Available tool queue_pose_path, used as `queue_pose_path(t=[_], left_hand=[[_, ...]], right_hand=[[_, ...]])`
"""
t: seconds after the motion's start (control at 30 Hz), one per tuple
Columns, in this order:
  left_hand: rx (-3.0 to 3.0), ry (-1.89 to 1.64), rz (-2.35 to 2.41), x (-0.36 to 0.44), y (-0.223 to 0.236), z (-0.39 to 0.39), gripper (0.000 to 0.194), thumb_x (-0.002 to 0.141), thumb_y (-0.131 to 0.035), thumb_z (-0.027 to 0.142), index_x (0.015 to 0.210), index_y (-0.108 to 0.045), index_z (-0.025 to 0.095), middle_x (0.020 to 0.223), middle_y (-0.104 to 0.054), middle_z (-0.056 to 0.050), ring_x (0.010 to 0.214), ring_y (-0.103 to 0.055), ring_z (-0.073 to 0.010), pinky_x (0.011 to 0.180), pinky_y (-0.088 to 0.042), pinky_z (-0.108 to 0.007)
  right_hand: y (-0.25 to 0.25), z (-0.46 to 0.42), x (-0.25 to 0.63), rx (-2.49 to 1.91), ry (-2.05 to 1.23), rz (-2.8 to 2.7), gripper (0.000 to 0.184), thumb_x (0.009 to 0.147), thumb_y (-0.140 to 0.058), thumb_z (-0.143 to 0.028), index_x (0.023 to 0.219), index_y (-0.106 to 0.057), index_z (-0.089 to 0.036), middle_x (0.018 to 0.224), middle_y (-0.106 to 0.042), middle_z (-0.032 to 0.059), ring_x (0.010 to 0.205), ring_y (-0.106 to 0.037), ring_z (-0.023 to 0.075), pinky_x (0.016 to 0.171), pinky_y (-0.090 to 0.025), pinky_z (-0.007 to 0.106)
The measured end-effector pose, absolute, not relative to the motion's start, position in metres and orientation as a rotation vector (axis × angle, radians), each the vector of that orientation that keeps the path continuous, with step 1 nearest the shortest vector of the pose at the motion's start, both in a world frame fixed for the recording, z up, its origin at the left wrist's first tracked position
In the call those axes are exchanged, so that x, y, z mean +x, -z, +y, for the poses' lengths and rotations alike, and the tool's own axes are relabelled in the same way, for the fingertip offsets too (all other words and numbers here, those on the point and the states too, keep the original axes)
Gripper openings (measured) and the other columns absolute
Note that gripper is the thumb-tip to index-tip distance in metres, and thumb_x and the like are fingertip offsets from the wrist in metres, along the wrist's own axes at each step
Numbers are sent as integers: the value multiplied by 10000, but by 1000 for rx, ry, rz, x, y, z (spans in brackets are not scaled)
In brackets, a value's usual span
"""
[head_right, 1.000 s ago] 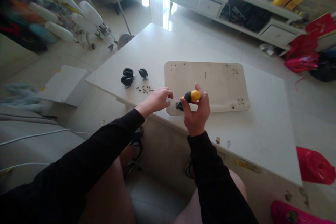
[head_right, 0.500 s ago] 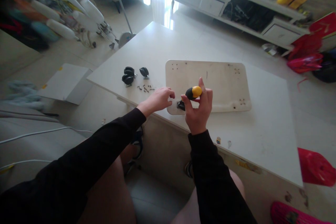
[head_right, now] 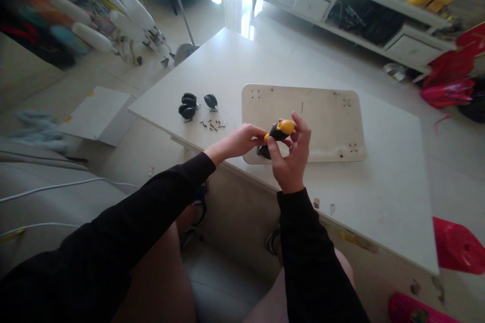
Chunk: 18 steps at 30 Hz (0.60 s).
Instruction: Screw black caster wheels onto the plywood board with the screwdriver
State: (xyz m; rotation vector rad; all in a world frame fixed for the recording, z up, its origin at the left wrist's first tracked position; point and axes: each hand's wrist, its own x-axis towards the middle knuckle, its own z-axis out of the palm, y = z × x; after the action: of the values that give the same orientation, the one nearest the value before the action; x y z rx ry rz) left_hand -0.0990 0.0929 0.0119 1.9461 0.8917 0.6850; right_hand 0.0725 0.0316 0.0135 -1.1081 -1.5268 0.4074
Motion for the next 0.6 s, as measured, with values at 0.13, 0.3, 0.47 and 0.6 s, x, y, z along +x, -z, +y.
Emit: queue_pose_path(t=[0.13, 0.3, 0.47, 0.6], left_hand=[[1932, -752, 950, -93, -11, 93, 157, 927, -692, 127, 808, -796, 130, 762, -761, -30, 750, -643, -129, 760, -470, -254], [1917, -797, 957, -94, -8, 95, 60, 883, -762, 146, 829, -782, 130, 821, -786, -53, 781, -686, -152, 778, -507, -266], [1829, -774, 835, -99, -7, 98, 107, 908, -738, 171, 934, -833, 130, 886, -819, -55, 837, -720, -162, 791, -525, -259], [1869, -775, 928, -96, -9, 97, 116, 905, -738, 159, 874, -844, 126, 751, -770, -28, 745, -663, -135, 738, -488, -251]], right_hand=[[-8, 38, 70, -1132, -351, -1422, 694, 808, -874, -535, 1376, -522, -347, 1301, -659, 57, 1062, -750, 214, 774, -685, 383], [-10, 37, 66, -1193, -359, -1343, 592, 774, -915, -488, 1255, -605, -334, 1119, -700, -4, 943, -734, 168, 701, -655, 305], [-10, 34, 64, -1137, -388, -1345, 500, 877, -800, -422, 1318, -585, -330, 1147, -728, 21, 980, -762, 173, 740, -649, 305], [-9, 35, 65, -1128, -437, -1355, 571, 817, -865, -457, 1298, -587, -323, 1184, -711, 22, 1024, -762, 187, 783, -668, 336]])
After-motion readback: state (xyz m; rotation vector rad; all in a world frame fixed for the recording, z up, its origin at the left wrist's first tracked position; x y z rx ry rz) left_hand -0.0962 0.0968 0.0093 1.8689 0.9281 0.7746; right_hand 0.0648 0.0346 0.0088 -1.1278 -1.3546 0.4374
